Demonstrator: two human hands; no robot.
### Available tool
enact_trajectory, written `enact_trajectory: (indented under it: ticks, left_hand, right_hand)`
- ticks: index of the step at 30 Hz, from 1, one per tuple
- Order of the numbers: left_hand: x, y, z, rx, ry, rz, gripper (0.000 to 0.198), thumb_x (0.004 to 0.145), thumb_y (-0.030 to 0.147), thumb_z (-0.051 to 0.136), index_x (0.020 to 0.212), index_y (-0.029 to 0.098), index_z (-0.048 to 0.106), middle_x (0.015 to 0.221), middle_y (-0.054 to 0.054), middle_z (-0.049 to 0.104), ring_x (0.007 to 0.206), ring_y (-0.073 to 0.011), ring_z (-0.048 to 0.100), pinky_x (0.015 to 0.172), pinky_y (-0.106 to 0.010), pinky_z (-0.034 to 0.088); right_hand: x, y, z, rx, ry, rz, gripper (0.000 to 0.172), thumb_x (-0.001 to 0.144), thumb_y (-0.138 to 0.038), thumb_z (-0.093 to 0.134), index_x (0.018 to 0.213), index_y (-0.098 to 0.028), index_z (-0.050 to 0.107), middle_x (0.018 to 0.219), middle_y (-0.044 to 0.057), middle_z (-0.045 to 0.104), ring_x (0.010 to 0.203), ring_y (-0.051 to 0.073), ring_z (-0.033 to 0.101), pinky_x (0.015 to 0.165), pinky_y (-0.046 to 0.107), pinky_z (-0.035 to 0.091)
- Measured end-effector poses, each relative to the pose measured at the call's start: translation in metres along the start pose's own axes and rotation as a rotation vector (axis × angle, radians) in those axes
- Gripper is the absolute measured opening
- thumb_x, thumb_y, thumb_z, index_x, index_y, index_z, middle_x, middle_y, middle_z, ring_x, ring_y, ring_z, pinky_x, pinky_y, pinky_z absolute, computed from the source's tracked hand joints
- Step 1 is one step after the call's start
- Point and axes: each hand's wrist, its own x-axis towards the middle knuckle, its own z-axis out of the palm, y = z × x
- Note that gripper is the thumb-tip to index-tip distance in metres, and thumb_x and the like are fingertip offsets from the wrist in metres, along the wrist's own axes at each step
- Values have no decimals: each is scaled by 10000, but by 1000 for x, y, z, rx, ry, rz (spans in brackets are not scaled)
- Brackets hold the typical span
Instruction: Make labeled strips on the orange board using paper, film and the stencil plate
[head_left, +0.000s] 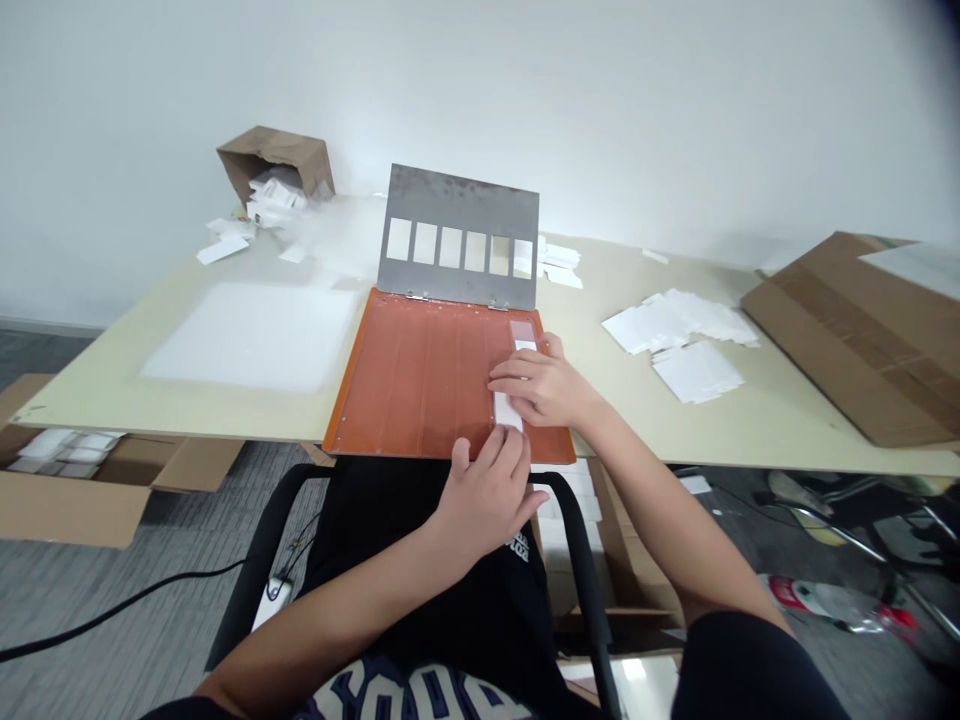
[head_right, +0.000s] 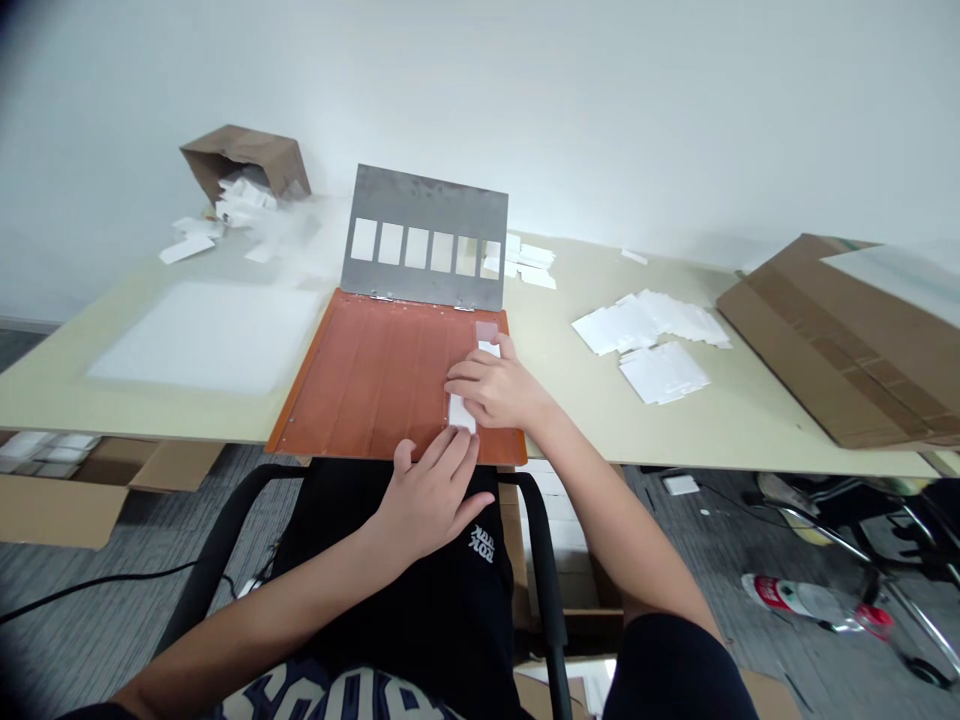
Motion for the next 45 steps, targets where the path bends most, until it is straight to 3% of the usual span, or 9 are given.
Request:
enact_trajectory:
  ticks: [11,14,19,24,28,33,37,40,45]
  left_hand:
    - [1,0,1,-16,-5,-4,535,996,482,362,1293,108,604,1342,-132,608,1242,-281,498,878,-428,362]
    - [0,0,2,-10,-1,-6,547,1002,488,333,1295,115,605,1353,-133,605,1255,-283,486,885,-428,356]
    - [0,0,2,3,-13,-10,565,1002,500,312,1315,123,594,1390,-127,584,1282,-287,462,889,-431,358]
    - [1,1,1,-7,-32,-20,573,999,506,315,1322,121,591,1376,-135,591,1274,-292,468,889,-433,356]
    - [1,1,0,-18,-27,-16,571,1004,499,302,1318,117,588,1366,-128,596,1262,-281,474,877,-429,357]
    - [2,1,-1,-32,-34,-16,585,1011,492,267,1327,107,574,1371,-124,593,1259,-267,468,857,-427,355]
    - [2,0,-1,-37,-40,-20,605,1012,500,241,1334,109,571,1377,-130,587,1260,-274,464,853,-433,353]
    - [2,0,-1,-39,-47,-16,608,1011,500,239,1342,109,566,1388,-137,579,1269,-285,455,859,-436,352]
    - [2,1,-1,-42,-56,-22,611,1012,500,227,1345,112,562,1392,-138,575,1271,-278,461,864,-434,357]
  right_hand:
    - [5,0,-2,71,28,-79,229,790,-104,452,801,-217,650,1081,17,714,948,219,615,888,438,245]
    - [6,-1,-4,113,16,-56,170,826,-179,480,805,-208,646,1070,38,707,918,220,612,877,433,250]
    - [5,-7,-10,163,-48,46,239,871,-421,563,825,-197,630,943,45,691,867,219,597,857,418,242]
    - [3,-13,-14,237,-67,148,111,854,-253,517,853,-213,620,838,8,696,800,192,595,816,396,235]
    - [2,-16,-16,334,-52,296,191,840,-182,479,953,-231,625,812,-13,702,781,174,621,847,396,248]
    - [5,-13,-13,431,35,490,224,890,-206,460,1086,-230,568,845,-2,716,709,153,629,814,365,348]
    - [6,-11,-8,505,58,570,248,897,-298,539,1134,-229,562,884,26,727,766,184,653,748,347,407]
    - [4,-9,-7,433,21,602,310,840,-336,631,1133,-243,591,933,31,727,818,209,652,776,370,394]
    - [2,-7,-8,332,-18,621,196,861,-244,563,1044,-252,634,915,13,739,875,222,648,851,404,318]
